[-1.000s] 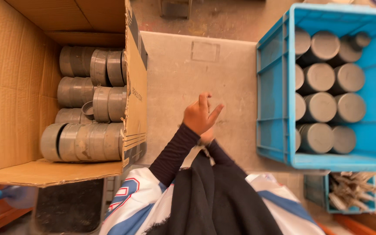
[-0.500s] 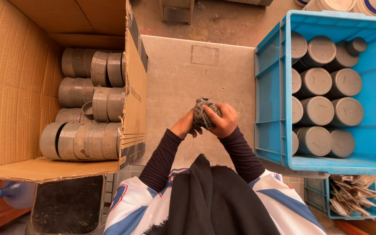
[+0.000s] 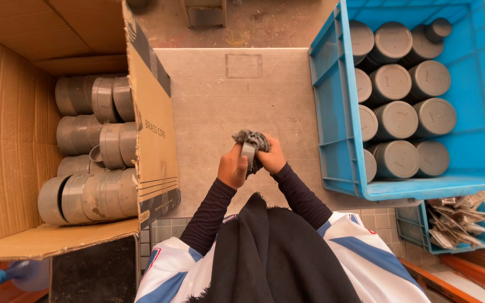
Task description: The person cleans grey plastic plumbing connectors by wiping them with a cloth and then places them into a blue storage crate.
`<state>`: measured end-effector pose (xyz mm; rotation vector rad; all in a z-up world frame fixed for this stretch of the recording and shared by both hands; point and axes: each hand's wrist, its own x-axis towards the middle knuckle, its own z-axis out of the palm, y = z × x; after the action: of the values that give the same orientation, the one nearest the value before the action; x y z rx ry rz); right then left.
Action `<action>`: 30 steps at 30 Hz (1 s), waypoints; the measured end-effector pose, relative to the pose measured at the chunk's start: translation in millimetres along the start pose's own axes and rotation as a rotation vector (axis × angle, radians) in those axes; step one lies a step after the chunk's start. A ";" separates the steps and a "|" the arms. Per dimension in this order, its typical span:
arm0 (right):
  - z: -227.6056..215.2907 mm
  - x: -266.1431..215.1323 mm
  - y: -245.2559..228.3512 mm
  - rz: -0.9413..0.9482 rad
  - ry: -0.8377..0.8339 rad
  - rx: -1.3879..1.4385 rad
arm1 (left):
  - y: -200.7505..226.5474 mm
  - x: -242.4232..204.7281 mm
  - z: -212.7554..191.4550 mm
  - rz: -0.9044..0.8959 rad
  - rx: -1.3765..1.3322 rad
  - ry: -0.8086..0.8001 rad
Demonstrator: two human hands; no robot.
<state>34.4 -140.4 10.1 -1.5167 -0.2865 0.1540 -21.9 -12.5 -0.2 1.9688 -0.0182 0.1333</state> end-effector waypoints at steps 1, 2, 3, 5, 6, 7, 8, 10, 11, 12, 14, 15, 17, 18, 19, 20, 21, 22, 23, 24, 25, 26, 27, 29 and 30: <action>-6.6 -1.4 -1.8 0.001 0.014 -0.001 | 0.2 -0.7 0.7 0.004 -0.001 -0.013; -13.3 -2.9 -3.4 -0.195 0.049 -0.210 | 0.2 -1.2 1.4 -0.190 -0.315 -0.127; -20.2 -3.8 -5.2 -0.391 0.080 -0.422 | 0.1 -1.4 2.5 -0.387 -0.629 -0.239; -29.8 -6.3 -6.6 -0.581 0.100 -0.708 | 6.0 2.2 -6.0 -0.509 -0.594 -0.317; -33.6 -9.2 -7.2 -0.772 0.107 -0.989 | 8.8 1.8 -10.8 -0.631 -0.556 -0.383; -37.0 -7.9 -10.3 -0.771 0.111 -0.991 | 2.8 2.0 -6.7 -0.629 -0.554 -0.386; -40.1 -6.6 -13.8 -0.827 0.100 -1.001 | -2.9 2.2 -2.9 -0.482 -0.398 -0.358; -41.2 -3.9 -27.0 -0.878 0.090 -1.013 | -11.2 2.1 7.9 -0.337 -0.245 -0.332; -38.6 -2.5 -37.0 -0.833 0.095 -0.948 | -13.4 1.1 14.4 -0.294 -0.289 -0.236; -35.9 -0.9 -47.0 -0.788 0.100 -0.883 | -15.5 0.1 20.8 -0.252 -0.332 -0.140; -26.5 -2.1 -46.7 -0.656 0.117 -0.655 | 13.7 -0.1 10.1 -0.167 -0.327 -0.071; -23.7 -1.6 -47.6 -0.527 0.130 -0.431 | 29.2 1.3 6.2 -0.080 -0.325 0.002; -6.2 -7.8 -37.3 -0.367 0.149 -0.196 | 28.6 -3.1 6.5 -0.052 -0.345 0.020; 2.6 -10.2 -31.2 -0.202 0.164 0.040 | 27.5 -5.0 6.9 -0.028 -0.361 0.041; -1.0 -12.3 -28.6 -0.192 0.168 0.047 | 22.4 -4.1 5.6 -0.038 -0.356 0.036; -4.6 -14.6 -25.9 -0.190 0.182 -0.017 | 17.0 -3.2 4.5 -0.056 -0.349 -0.044; -10.3 -11.7 -22.9 -0.197 0.187 -0.086 | 11.1 2.2 4.9 -0.067 -0.347 -0.115; -17.2 -7.7 -26.6 -0.197 0.182 -0.084 | 5.3 4.6 5.3 -0.069 -0.346 -0.110; -24.8 -6.8 -31.2 -0.343 0.184 -0.306 | 0.7 4.9 6.5 -0.184 -0.597 -0.222; -32.7 -6.0 -36.2 -0.488 0.183 -0.528 | -3.4 5.2 7.9 -0.300 -0.849 -0.334; -32.8 -5.7 -45.7 -0.492 0.182 -0.529 | 12.1 7.9 0.5 -0.295 -0.849 -0.333; -32.9 -5.7 -55.1 -0.644 0.145 -0.808 | 27.5 10.3 -6.8 -0.417 -0.806 -0.365; -32.6 -9.8 -64.2 -0.786 0.104 -1.087 | 43.1 8.7 -13.7 -0.544 -0.761 -0.398; -33.9 -8.1 -65.4 -0.816 0.118 -1.025 | 69.1 10.4 -17.2 -0.423 -0.655 -0.275; -34.2 -6.4 -66.0 -0.848 0.133 -0.962 | 82.1 11.8 -19.4 -0.299 -0.547 -0.153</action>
<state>32.7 -178.5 74.3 -2.1787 -0.9583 -0.8682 -18.0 -26.2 83.8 1.4113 0.1270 -0.2009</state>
